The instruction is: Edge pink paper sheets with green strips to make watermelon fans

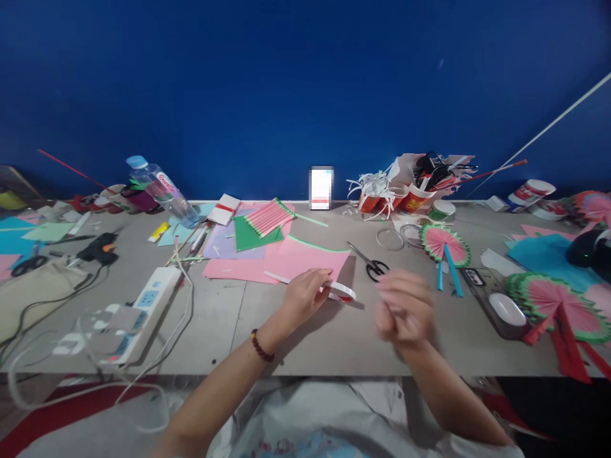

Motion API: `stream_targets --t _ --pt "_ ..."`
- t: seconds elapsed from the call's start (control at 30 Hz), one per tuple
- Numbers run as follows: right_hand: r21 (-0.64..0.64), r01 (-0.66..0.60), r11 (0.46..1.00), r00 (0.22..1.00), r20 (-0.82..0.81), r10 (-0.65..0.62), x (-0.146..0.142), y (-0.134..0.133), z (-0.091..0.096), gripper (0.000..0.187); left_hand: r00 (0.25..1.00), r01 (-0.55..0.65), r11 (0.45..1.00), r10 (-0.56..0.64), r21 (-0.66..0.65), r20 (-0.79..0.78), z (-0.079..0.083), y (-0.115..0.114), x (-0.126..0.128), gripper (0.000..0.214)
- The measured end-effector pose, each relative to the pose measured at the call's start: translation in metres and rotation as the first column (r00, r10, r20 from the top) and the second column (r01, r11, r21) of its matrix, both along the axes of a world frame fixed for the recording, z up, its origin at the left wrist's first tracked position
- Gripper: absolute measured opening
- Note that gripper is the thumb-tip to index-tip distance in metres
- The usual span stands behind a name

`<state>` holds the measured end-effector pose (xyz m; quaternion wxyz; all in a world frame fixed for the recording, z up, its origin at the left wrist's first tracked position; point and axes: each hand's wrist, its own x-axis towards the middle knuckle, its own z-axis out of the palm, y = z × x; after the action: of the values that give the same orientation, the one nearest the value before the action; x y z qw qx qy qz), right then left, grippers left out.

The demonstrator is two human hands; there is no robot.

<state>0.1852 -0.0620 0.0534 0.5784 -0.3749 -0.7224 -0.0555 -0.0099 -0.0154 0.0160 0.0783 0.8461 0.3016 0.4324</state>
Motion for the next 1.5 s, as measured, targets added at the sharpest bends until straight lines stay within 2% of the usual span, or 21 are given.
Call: stream_targets --t 0.03,0.07,0.13,0.17,0.23,0.33,0.43,0.63,0.73,0.8,0.83,0.9,0.97,1.07,1.17,1.2,1.27,1.3,1.37,1.43,1.5 --pt "0.07 -0.002 0.998 0.999 -0.032 0.004 -0.004 0.008 -0.001 0.009 1.0 -0.002 1.0 0.002 0.007 0.01 -0.001 0.0 0.0 0.024" --pt "0.007 -0.008 1.0 1.0 -0.017 0.008 -0.008 0.015 -0.003 0.009 1.0 -0.005 1.0 0.004 0.017 0.026 -0.003 0.001 0.0 0.024" --pt "-0.212 -0.016 0.977 1.0 -0.004 0.015 -0.015 0.024 -0.009 0.013 0.998 -0.013 0.999 0.011 0.036 0.055 -0.005 0.002 0.001 0.022" --pt "-0.346 -0.036 0.938 0.999 -0.002 0.037 -0.018 0.027 -0.012 0.017 0.998 -0.021 0.999 0.019 0.044 0.062 -0.006 0.003 0.001 0.02" --pt "-0.558 -0.112 0.822 0.993 -0.042 0.107 -0.023 0.029 -0.018 0.023 0.997 -0.047 0.996 0.042 0.07 0.064 -0.007 0.004 0.0 0.015" --pt "-0.719 -0.258 0.645 0.966 -0.178 0.188 -0.026 0.028 -0.021 0.025 0.994 -0.096 0.987 0.087 0.128 0.072 -0.006 0.006 -0.001 0.015" --pt "-0.767 -0.378 0.518 0.925 -0.334 0.181 -0.027 0.03 -0.022 0.025 0.989 -0.131 0.971 0.113 0.201 0.1 -0.003 0.007 -0.003 0.015" --pt "-0.739 -0.622 0.259 0.779 -0.618 0.109 -0.025 0.036 -0.029 0.041 0.989 -0.144 0.956 0.13 0.255 0.073 -0.004 0.007 -0.006 0.011" --pt "-0.725 -0.669 0.164 0.738 -0.674 0.031 -0.024 0.035 -0.03 0.046 0.991 -0.132 0.959 0.121 0.252 0.061 -0.006 0.005 -0.006 0.011" --pt "-0.723 -0.68 0.122 0.73 -0.683 0.017 -0.024 0.034 -0.03 0.046 0.991 -0.129 0.954 0.117 0.272 0.06 -0.007 0.005 -0.005 0.011" --pt "-0.722 -0.683 0.113 0.728 -0.686 0.021 -0.024 0.034 -0.029 0.045 0.992 -0.128 0.949 0.116 0.288 0.058 -0.007 0.005 -0.005 0.011" --pt "-0.711 -0.691 0.129 0.719 -0.695 0.019 -0.026 0.034 -0.029 0.044 0.991 -0.135 0.944 0.125 0.302 0.052 -0.005 0.005 -0.006 0.01" --pt "-0.693 -0.697 0.186 0.703 -0.711 -0.015 -0.029 0.035 -0.031 0.044 0.987 -0.161 0.947 0.155 0.278 0.042 -0.002 0.006 -0.007 0.012" --pt "-0.674 -0.675 0.301 0.69 -0.72 -0.066 -0.03 0.037 -0.037 0.043 0.975 -0.223 0.958 0.215 0.181 0.06 0.003 0.007 -0.01 0.016" --pt "-0.659 -0.623 0.423 0.704 -0.707 -0.065 -0.028 0.039 -0.04 0.042 0.959 -0.229 0.972 0.233 -0.042 0.16 0.006 0.006 -0.011 0.016" --pt "-0.649 -0.605 0.461 0.71 -0.702 -0.056 -0.027 0.04 -0.04 0.042 0.95 -0.212 0.965 0.241 -0.153 0.198 0.006 0.006 -0.01 0.019" --pt "-0.635 -0.574 0.517 0.729 -0.683 -0.029 -0.026 0.039 -0.037 0.04 0.932 -0.142 0.914 0.252 -0.38 0.259 0.005 0.006 -0.008 0.02" --pt "-0.633 -0.564 0.53 0.742 -0.67 -0.011 -0.026 0.039 -0.035 0.039 0.923 -0.094 0.88 0.253 -0.466 0.291 0.003 0.007 -0.007 0.02" --pt "-0.64 -0.558 0.528 0.765 -0.644 0.027 -0.028 0.037 -0.032 0.038 0.903 -0.005 0.832 0.242 -0.555 0.355 -0.001 0.01 -0.004 0.025" --pt "-0.647 -0.566 0.511 0.774 -0.63 0.059 -0.031 0.036 -0.032 0.038 0.887 0.046 0.822 0.228 -0.567 0.402 -0.004 0.013 -0.002 0.033" --pt "-0.657 -0.562 0.503 0.785 -0.615 0.074 -0.034 0.035 -0.036 0.038 0.881 0.044 0.827 0.232 -0.561 0.412 -0.005 0.014 -0.002 0.041"
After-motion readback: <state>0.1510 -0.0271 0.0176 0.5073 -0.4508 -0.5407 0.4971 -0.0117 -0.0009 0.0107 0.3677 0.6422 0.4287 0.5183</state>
